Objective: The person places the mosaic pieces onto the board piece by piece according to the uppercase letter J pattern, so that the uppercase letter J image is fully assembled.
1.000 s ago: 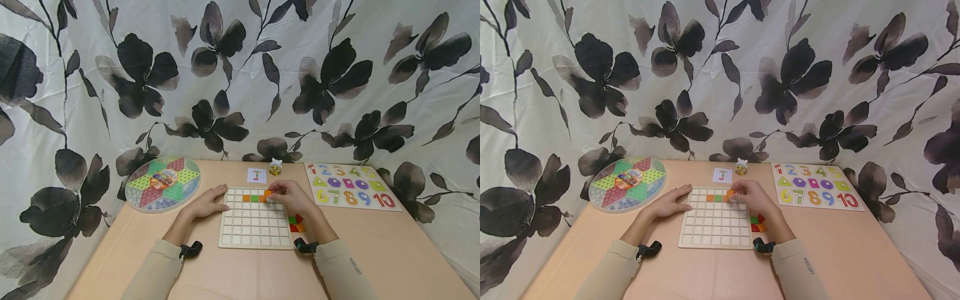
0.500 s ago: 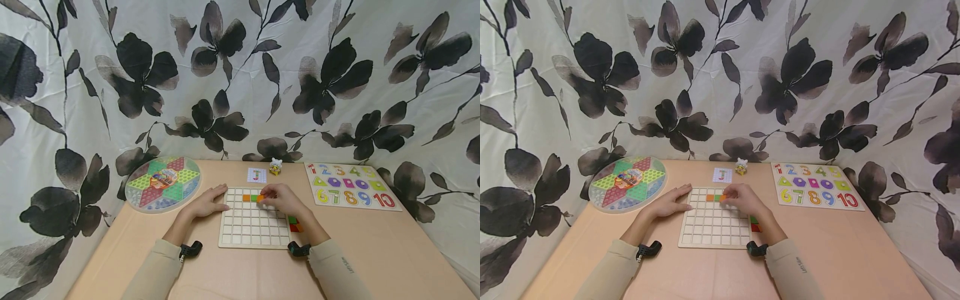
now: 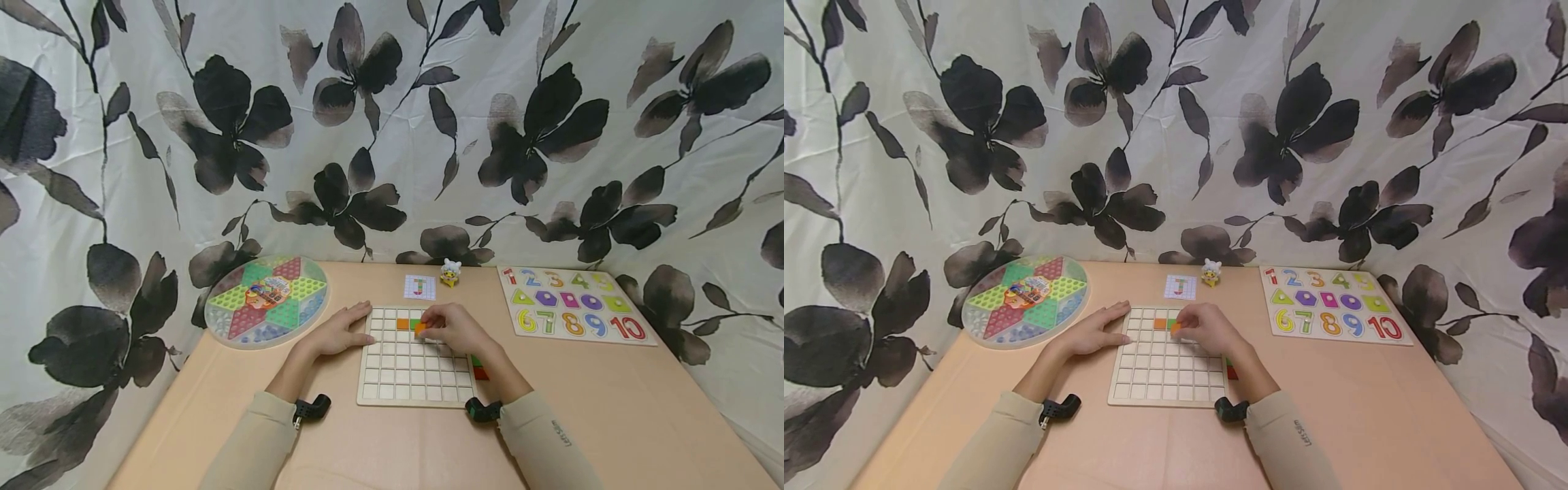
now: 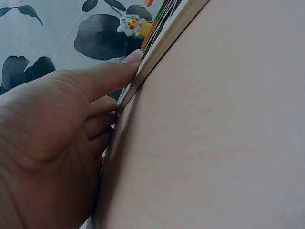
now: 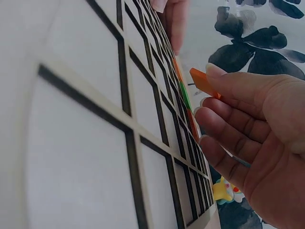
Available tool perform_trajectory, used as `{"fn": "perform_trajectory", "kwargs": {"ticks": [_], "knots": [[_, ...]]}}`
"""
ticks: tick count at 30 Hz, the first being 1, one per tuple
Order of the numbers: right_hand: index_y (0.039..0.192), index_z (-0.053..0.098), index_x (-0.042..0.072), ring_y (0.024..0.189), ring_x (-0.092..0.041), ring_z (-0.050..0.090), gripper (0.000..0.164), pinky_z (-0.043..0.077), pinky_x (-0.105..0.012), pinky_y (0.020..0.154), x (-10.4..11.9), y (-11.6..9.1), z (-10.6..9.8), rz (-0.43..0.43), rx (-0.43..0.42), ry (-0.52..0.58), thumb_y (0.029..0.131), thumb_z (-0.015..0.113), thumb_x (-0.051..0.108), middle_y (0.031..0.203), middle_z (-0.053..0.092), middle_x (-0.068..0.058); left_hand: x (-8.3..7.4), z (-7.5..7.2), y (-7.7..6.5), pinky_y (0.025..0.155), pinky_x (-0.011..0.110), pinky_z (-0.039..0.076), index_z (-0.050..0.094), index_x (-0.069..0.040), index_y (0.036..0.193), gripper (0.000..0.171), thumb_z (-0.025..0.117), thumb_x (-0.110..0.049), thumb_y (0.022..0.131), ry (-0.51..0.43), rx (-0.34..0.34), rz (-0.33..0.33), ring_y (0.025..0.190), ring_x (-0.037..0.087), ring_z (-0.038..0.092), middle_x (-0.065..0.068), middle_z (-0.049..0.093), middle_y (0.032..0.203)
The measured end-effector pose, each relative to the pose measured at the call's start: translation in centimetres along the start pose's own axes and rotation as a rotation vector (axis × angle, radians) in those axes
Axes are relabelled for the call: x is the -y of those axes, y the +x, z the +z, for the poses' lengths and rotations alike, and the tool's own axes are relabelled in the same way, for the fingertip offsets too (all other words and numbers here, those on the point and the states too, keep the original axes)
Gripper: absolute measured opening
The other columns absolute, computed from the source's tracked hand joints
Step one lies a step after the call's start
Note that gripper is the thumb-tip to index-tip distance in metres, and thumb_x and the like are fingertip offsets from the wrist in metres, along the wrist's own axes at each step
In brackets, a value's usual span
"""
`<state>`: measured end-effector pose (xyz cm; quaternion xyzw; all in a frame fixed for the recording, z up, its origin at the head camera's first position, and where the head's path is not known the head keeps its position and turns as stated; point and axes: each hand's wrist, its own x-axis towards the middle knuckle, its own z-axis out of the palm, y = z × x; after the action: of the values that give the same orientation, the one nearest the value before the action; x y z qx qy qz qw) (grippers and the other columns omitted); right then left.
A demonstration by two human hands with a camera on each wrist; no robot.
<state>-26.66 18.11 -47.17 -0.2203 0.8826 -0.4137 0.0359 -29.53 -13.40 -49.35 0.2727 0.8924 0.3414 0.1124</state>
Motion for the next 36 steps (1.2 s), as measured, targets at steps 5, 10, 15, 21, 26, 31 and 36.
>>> {"fn": "perform_trajectory", "kwargs": {"ticks": [5,10,15,21,26,31,36], "knots": [[0.108,0.075,0.004,0.081,-0.018,0.061,0.022,0.053,-0.022,0.069,0.0,0.0,0.3,0.006,0.007,0.000,0.090,0.083,0.014,0.090,0.069,0.000,0.0,0.0,0.0,0.134,0.050,0.003,0.034,-0.001,0.161,0.086,0.073,-0.041,0.096,-0.001,-0.002,0.002,0.162,0.031,0.016,0.015,0.023,0.172],[0.106,0.075,0.006,0.081,-0.016,0.060,0.022,0.053,-0.022,0.069,-0.2,0.2,0.6,0.008,0.025,-0.023,0.089,0.084,0.016,0.089,0.068,0.002,-0.1,0.0,0.0,0.134,0.050,0.003,0.034,-0.001,0.161,0.086,0.074,-0.041,0.096,-0.002,-0.001,0.001,0.162,0.032,0.016,0.015,0.023,0.172],[0.105,0.075,0.007,0.080,-0.014,0.060,0.021,0.053,-0.022,0.069,-0.2,0.3,0.9,0.000,0.027,-0.040,0.089,0.084,0.017,0.087,0.067,0.003,0.0,0.0,-0.1,0.134,0.052,0.004,0.034,0.000,0.161,0.086,0.073,-0.041,0.096,0.003,-0.007,0.003,0.162,0.033,0.017,0.017,0.023,0.172],[0.104,0.075,0.006,0.079,-0.014,0.061,0.019,0.053,-0.022,0.070,-0.2,0.4,1.0,-0.007,0.031,-0.054,0.089,0.084,0.015,0.087,0.068,0.003,-0.1,0.0,-0.1,0.134,0.050,0.003,0.034,-0.001,0.161,0.086,0.073,-0.040,0.096,0.006,-0.002,-0.002,0.162,0.032,0.016,0.015,0.023,0.172],[0.104,0.075,0.008,0.080,-0.012,0.060,0.018,0.052,-0.022,0.070,-0.3,0.5,1.2,-0.019,0.034,-0.083,0.090,0.083,0.015,0.089,0.069,0.004,0.1,0.1,-0.1,0.134,0.051,0.003,0.034,-0.001,0.162,0.086,0.073,-0.041,0.096,0.001,-0.006,-0.001,0.162,0.032,0.017,0.015,0.023,0.172],[0.105,0.074,0.008,0.080,-0.013,0.059,0.018,0.052,-0.022,0.070,-0.2,0.4,1.2,-0.013,0.039,-0.094,0.090,0.082,0.016,0.090,0.068,0.003,0.2,0.0,0.0,0.134,0.051,0.003,0.033,-0.002,0.162,0.086,0.073,-0.041,0.096,0.004,-0.005,0.000,0.162,0.031,0.017,0.015,0.023,0.173],[0.105,0.074,0.009,0.081,-0.014,0.057,0.017,0.050,-0.022,0.070,-0.1,0.4,1.3,0.002,0.044,-0.103,0.091,0.082,0.015,0.090,0.066,0.003,0.3,0.1,0.1,0.134,0.051,0.003,0.033,-0.002,0.162,0.086,0.073,-0.042,0.097,0.006,0.000,-0.002,0.162,0.031,0.016,0.015,0.022,0.173]]}}
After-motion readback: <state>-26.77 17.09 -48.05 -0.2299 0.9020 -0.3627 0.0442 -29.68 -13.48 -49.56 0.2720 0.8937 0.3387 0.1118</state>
